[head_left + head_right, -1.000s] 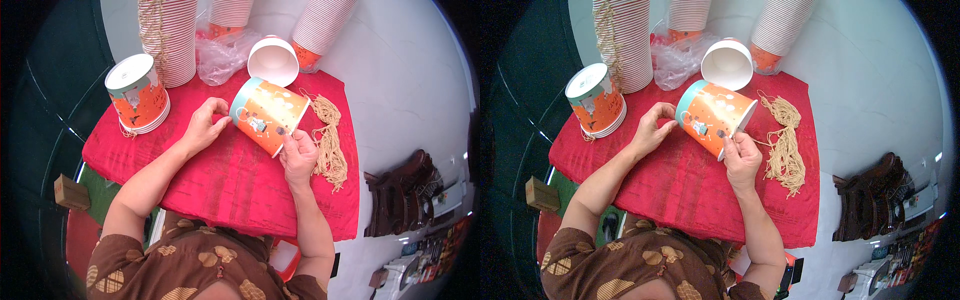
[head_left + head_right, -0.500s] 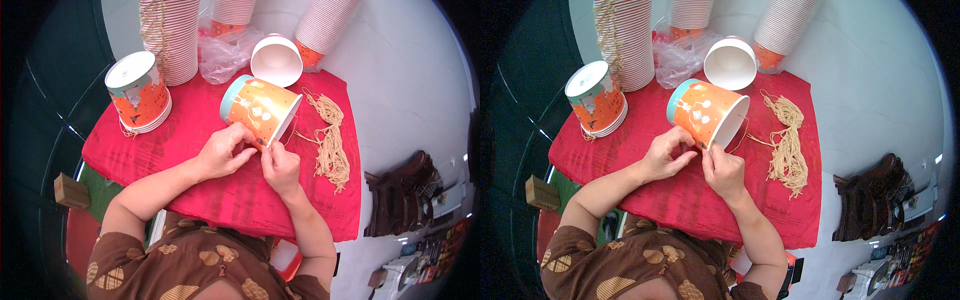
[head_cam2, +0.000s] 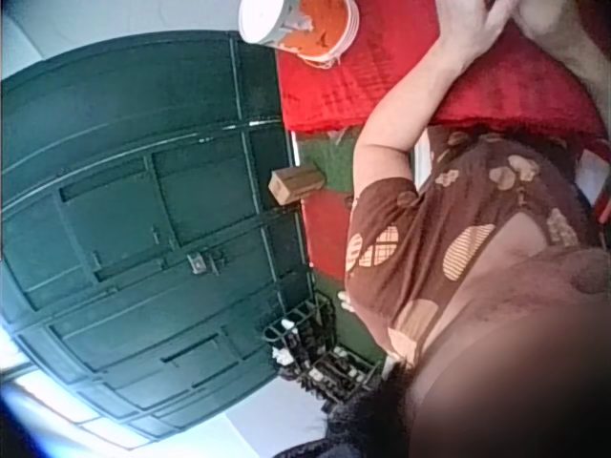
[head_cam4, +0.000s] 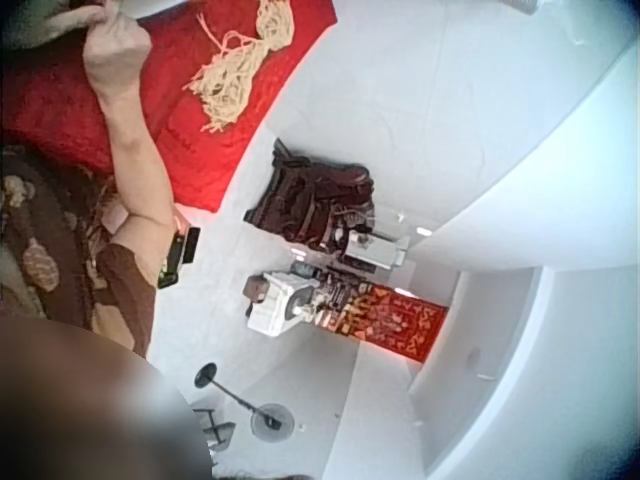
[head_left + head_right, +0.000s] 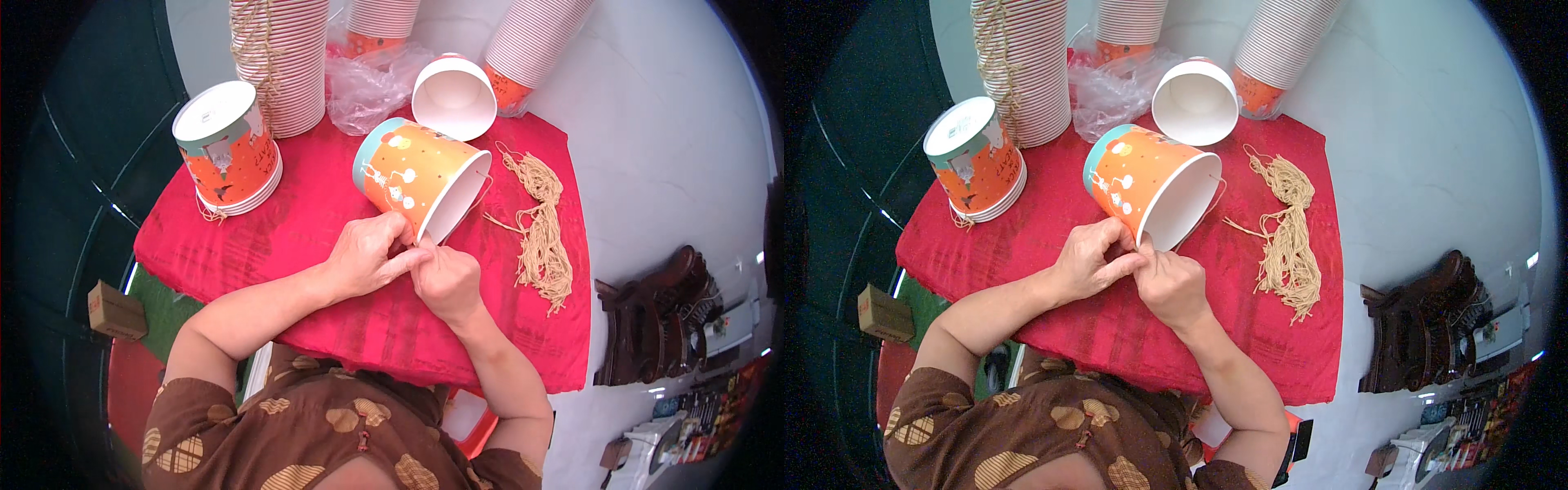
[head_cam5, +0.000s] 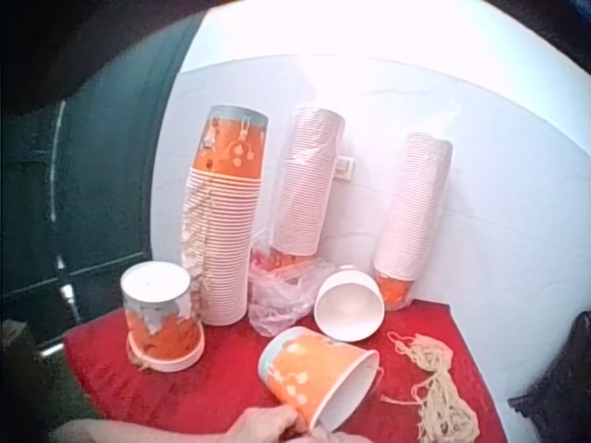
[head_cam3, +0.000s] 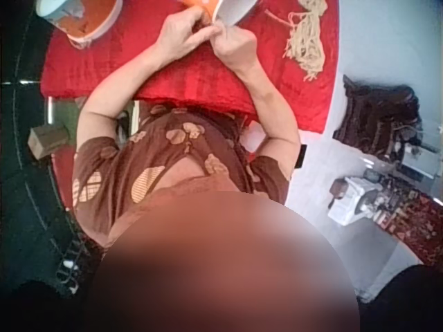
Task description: Attach a string handle to a paper bucket.
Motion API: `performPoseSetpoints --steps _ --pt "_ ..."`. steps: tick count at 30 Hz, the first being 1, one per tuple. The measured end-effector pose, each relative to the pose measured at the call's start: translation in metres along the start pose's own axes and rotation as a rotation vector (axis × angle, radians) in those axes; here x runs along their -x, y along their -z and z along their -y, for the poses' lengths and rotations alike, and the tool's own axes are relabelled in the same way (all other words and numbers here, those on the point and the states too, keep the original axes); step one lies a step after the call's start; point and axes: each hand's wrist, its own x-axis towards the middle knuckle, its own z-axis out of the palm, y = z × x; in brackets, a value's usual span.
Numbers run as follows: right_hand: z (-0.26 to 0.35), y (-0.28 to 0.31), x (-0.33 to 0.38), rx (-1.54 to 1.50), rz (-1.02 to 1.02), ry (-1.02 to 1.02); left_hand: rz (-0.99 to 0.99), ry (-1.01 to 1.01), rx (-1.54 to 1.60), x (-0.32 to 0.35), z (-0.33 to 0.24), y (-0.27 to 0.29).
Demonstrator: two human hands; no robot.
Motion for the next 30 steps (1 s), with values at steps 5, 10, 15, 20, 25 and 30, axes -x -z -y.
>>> performPoseSetpoints --steps 5,10,15,20,25,30 --pt "0.004 -0.005 0.001 -0.054 -0.017 -0.031 -0.018 -0.036 -0.101 0.002 0.004 -0.004" --pt "-0.001 -0.005 0.005 -0.236 0.020 -0.197 0.036 -0.015 -0.009 0.001 0.005 -0.001" --pt "-0.014 0.010 0.002 -0.585 0.093 -0.437 0.122 0.114 0.178 0.000 0.006 0.005" --pt "-0.021 0.013 0.003 -0.669 0.083 -0.391 0.168 0.142 0.183 -0.003 0.004 0.005" --pt "-0.023 0.010 0.004 -0.648 0.065 -0.318 0.171 0.179 0.152 -0.003 0.004 0.005" --pt "-0.017 0.010 0.002 -0.651 0.079 -0.307 0.103 0.182 0.088 0.000 0.005 0.004"
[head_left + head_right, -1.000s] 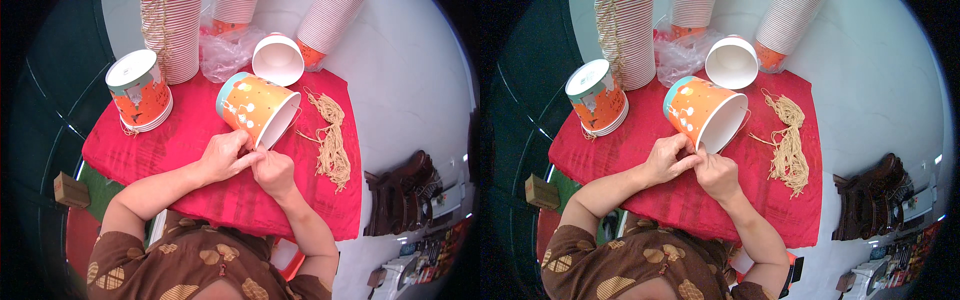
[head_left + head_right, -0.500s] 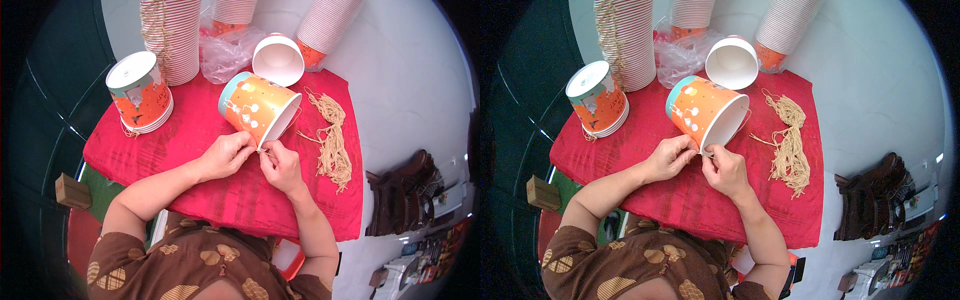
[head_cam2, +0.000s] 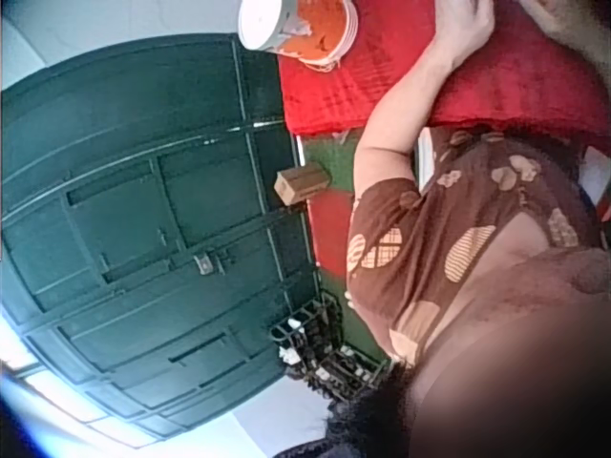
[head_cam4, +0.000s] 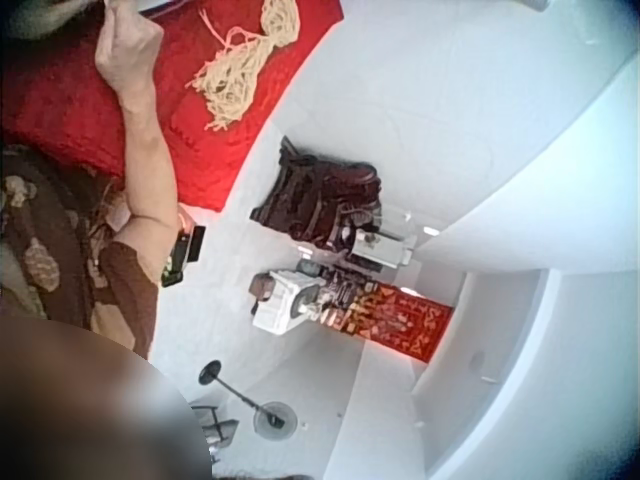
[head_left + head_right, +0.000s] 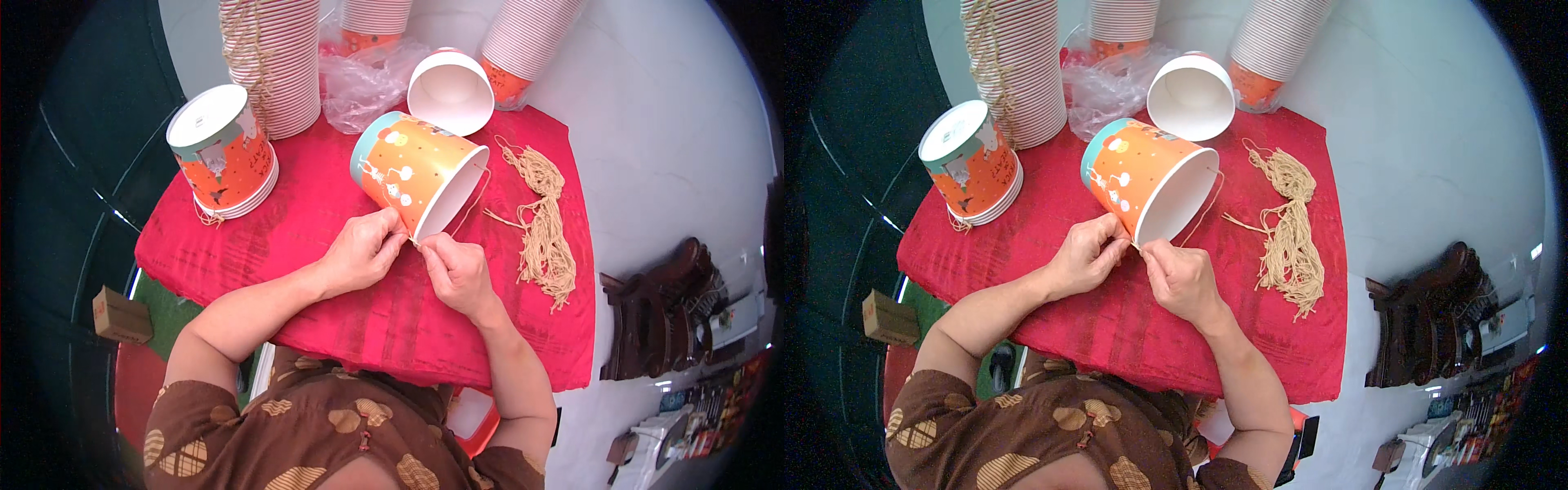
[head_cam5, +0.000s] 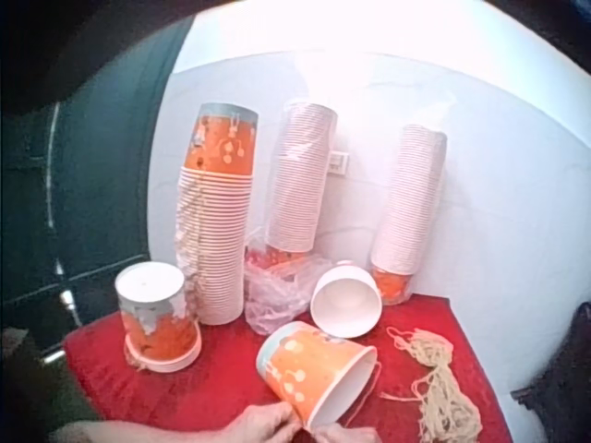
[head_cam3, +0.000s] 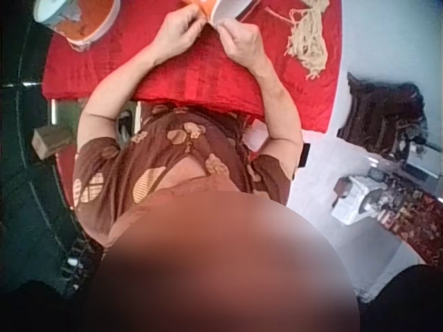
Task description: Attach a string handle to a paper bucket.
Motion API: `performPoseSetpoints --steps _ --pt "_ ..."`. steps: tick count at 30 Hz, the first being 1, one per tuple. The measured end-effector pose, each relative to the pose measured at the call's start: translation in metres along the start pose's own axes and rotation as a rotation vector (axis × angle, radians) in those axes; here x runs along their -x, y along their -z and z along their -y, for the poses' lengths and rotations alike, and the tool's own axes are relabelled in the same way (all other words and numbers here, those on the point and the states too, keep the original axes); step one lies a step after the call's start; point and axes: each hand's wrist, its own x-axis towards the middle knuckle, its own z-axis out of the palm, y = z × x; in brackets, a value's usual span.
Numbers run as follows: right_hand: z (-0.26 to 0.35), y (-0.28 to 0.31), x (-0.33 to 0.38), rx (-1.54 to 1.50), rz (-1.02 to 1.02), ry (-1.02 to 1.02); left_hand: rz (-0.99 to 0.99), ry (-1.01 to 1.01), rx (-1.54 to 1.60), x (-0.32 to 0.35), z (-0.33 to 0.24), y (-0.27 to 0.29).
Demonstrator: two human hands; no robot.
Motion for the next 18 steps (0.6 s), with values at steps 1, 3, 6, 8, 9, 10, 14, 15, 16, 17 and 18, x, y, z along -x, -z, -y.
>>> performPoseSetpoints --steps 1,3,6,8,9,10,14,15,16,17,18 --pt "0.000 -0.001 0.000 -0.003 -0.006 0.012 -0.015 0.003 -0.008 0.000 -0.001 -0.001" --pt "0.001 -0.003 0.000 -0.003 -0.011 0.026 -0.031 0.004 -0.015 0.000 -0.002 -0.002" --pt "0.003 -0.006 0.001 -0.003 -0.030 0.071 -0.063 0.001 -0.042 0.001 -0.002 -0.002" --pt "0.002 -0.009 0.001 0.019 -0.043 0.091 -0.078 -0.015 -0.058 0.000 0.000 -0.003" --pt "0.003 -0.009 0.001 0.020 -0.043 0.094 -0.080 -0.017 -0.059 0.000 0.000 -0.003" --pt "0.003 -0.010 0.001 0.020 -0.048 0.097 -0.077 -0.004 -0.048 0.001 -0.001 -0.003" --pt "0.003 -0.010 0.001 0.005 -0.055 0.095 -0.085 -0.014 -0.044 0.000 -0.001 -0.003" --pt "0.003 -0.011 0.002 0.006 -0.056 0.097 -0.085 -0.017 -0.045 0.000 -0.001 -0.003" --pt "0.002 -0.012 0.002 -0.005 -0.066 0.086 -0.088 -0.012 -0.044 0.000 -0.002 -0.002" --pt "0.002 -0.012 0.002 -0.016 -0.075 0.075 -0.091 -0.007 -0.044 0.000 -0.002 -0.002" --pt "0.001 -0.012 0.003 -0.016 -0.076 0.078 -0.092 -0.009 -0.045 -0.001 -0.001 -0.001"
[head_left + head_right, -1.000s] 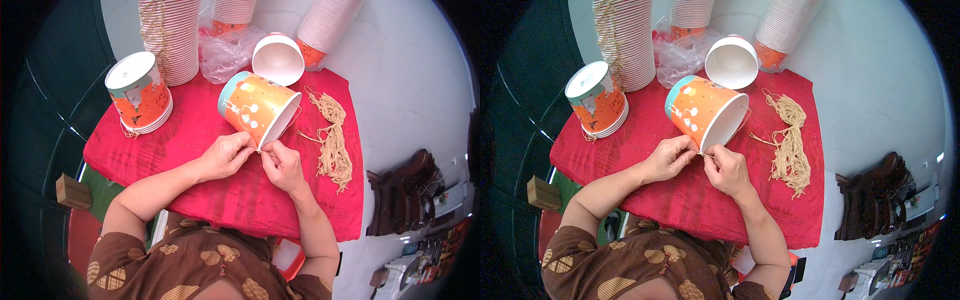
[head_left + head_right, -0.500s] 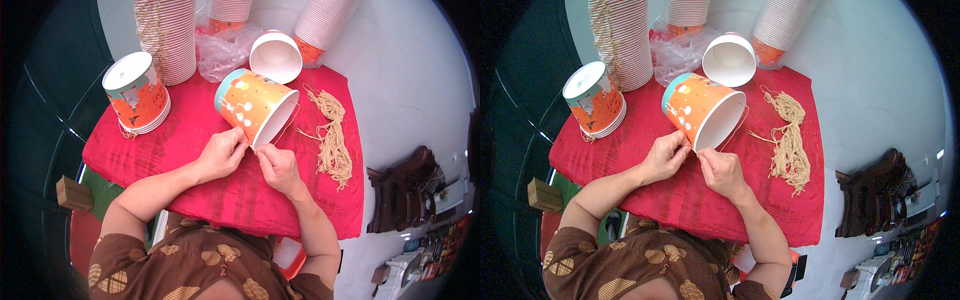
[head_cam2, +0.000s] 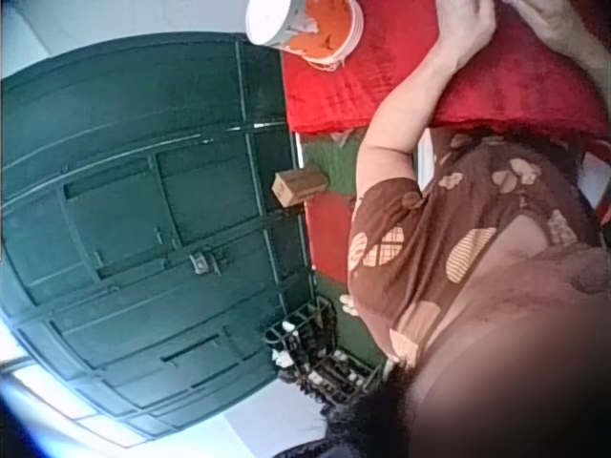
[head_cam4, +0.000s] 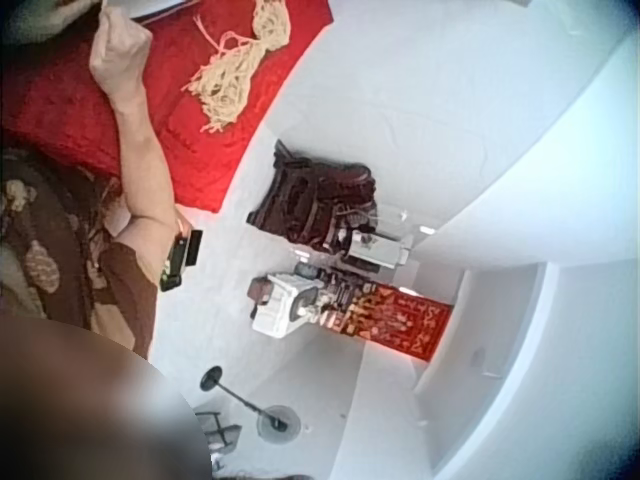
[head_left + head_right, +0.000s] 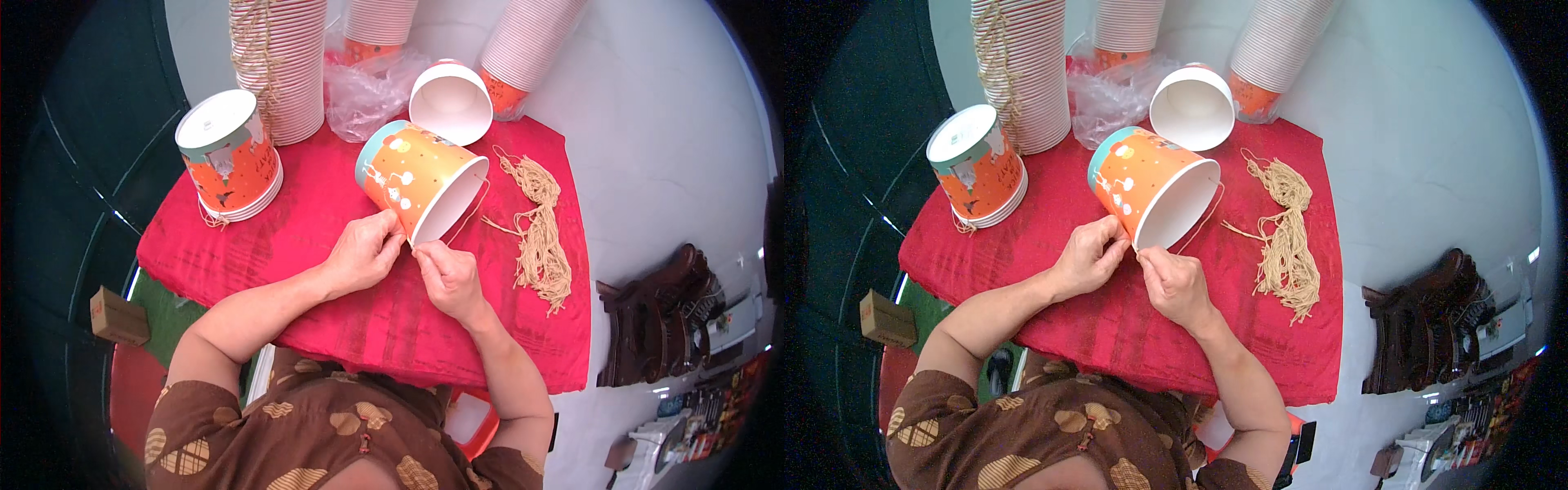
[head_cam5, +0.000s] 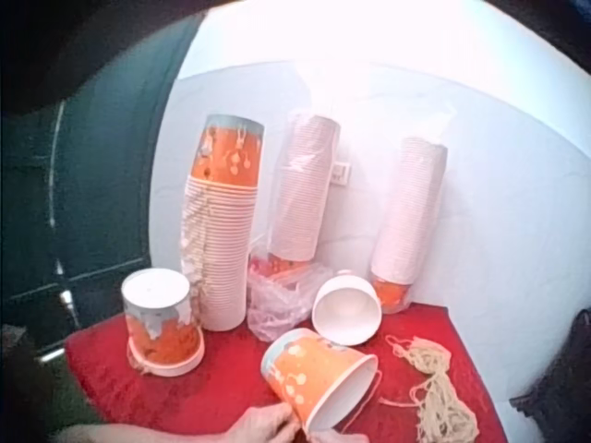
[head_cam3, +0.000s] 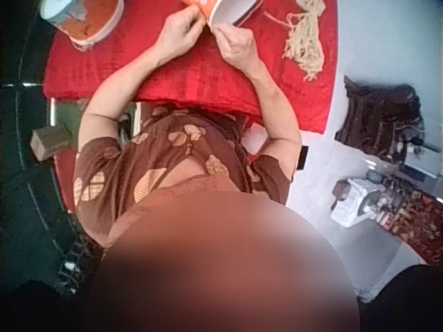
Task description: Attach a string handle to a paper bucket.
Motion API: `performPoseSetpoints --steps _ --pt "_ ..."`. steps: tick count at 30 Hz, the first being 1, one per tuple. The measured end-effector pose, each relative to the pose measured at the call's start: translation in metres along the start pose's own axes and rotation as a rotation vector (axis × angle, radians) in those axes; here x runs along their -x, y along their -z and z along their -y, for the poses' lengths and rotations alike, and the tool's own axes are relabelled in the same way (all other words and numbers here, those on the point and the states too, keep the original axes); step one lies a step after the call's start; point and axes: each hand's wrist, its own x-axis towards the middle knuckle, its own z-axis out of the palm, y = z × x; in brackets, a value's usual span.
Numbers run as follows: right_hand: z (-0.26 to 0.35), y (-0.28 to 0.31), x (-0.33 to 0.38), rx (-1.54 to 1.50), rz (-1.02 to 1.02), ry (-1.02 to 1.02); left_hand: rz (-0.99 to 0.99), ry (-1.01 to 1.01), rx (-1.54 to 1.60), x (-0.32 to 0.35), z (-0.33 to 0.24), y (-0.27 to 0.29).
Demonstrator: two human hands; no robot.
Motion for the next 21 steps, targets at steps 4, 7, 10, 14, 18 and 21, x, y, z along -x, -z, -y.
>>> performPoseSetpoints --steps 4,7,10,14,18,21 --pt "-0.003 0.002 0.001 -0.066 0.003 -0.118 0.093 0.101 0.199 -0.002 0.010 0.005" --pt "-0.009 0.002 0.003 -0.030 -0.023 -0.132 0.166 0.215 0.353 -0.004 0.011 0.007" --pt "-0.013 0.002 0.002 0.006 -0.067 -0.142 0.186 0.255 0.435 -0.003 0.012 0.006" --pt "-0.008 0.006 0.001 0.023 -0.054 -0.177 0.184 0.254 0.486 -0.001 0.016 0.004" --pt "-0.004 0.010 0.002 0.090 0.002 -0.208 0.184 0.266 0.443 -0.003 0.016 0.005" --pt "0.000 0.010 0.001 0.027 -0.009 -0.286 0.193 0.263 0.459 -0.003 0.015 0.006"
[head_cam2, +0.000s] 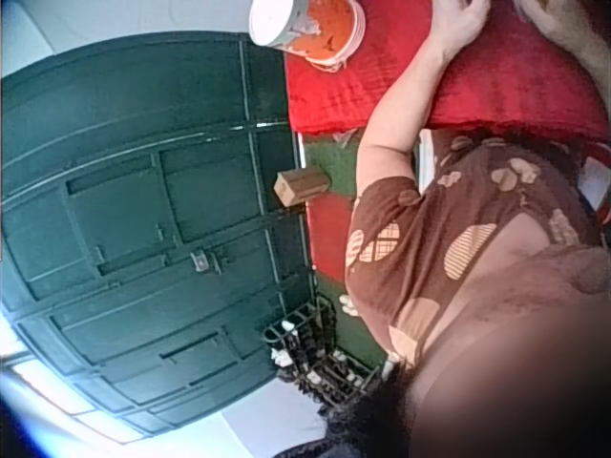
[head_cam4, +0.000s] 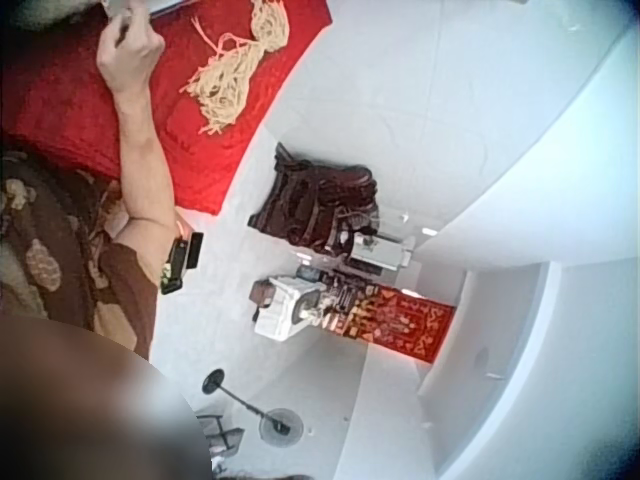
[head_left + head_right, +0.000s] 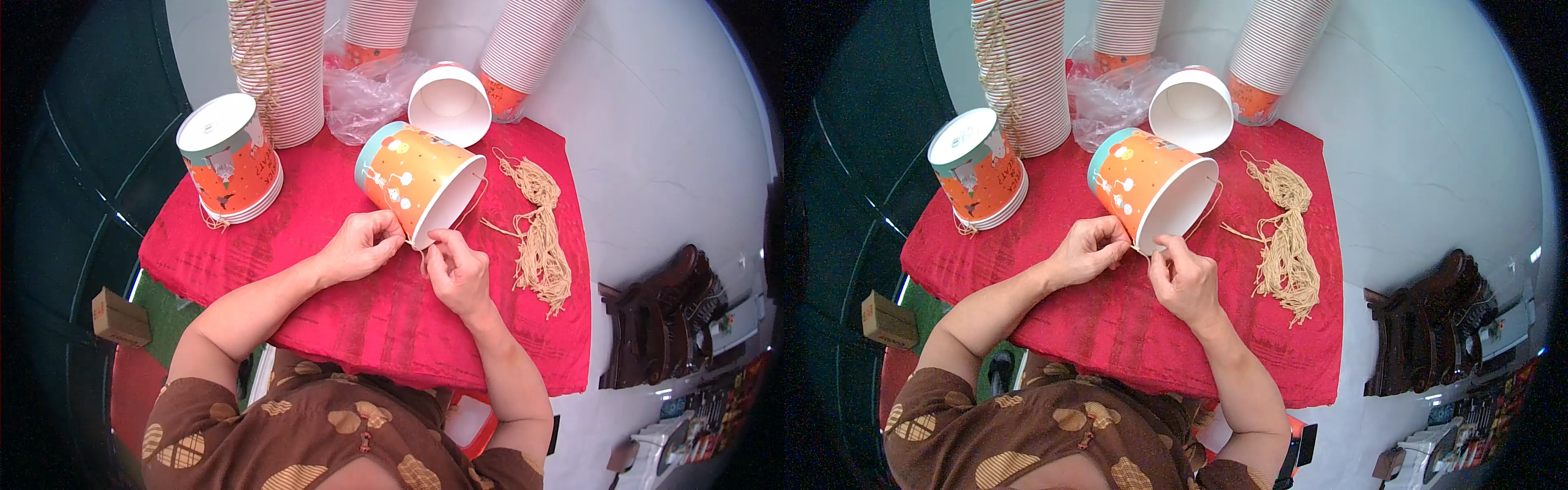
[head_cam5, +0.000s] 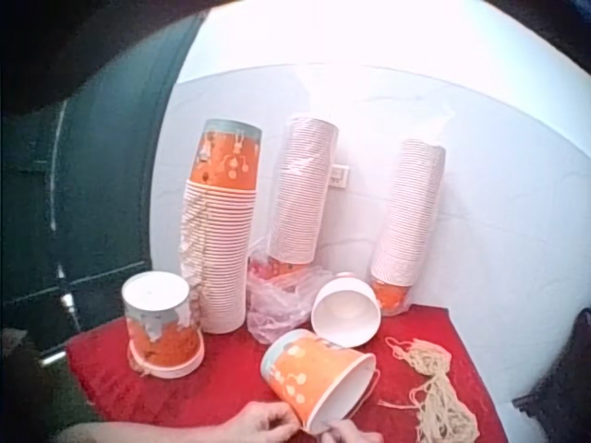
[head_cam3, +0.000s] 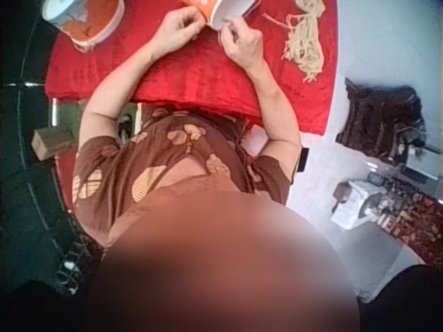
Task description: Attach a string handle to a paper bucket.
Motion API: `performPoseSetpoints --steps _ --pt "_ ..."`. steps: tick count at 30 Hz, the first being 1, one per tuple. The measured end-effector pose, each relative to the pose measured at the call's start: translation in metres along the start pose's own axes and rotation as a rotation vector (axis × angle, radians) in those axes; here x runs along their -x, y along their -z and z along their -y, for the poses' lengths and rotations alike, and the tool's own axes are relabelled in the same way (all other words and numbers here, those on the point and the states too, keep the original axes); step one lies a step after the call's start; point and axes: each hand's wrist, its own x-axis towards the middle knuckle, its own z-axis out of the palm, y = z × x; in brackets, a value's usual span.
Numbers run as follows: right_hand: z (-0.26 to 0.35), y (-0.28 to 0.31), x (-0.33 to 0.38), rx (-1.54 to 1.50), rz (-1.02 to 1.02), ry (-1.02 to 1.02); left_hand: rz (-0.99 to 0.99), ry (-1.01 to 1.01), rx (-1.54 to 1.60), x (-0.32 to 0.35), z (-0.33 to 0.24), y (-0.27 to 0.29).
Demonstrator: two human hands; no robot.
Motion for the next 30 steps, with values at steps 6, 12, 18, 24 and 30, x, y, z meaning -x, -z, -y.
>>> performPoseSetpoints --steps 6,12,18,24,30 --pt "0.003 -0.001 -0.004 0.057 -0.158 0.127 0.000 0.008 -0.009 0.001 0.002 0.000" --pt "0.003 -0.008 -0.003 0.195 -0.080 0.227 0.016 -0.010 -0.014 0.001 0.003 0.000" --pt "0.000 -0.013 -0.003 0.313 -0.048 0.180 0.103 -0.082 0.054 0.004 0.000 0.002" --pt "-0.008 -0.013 -0.006 0.426 -0.070 0.206 0.131 -0.095 0.085 0.005 0.001 0.006" --pt "-0.021 0.004 -0.013 0.239 -0.329 0.146 0.133 -0.083 0.049 0.004 -0.002 0.005"
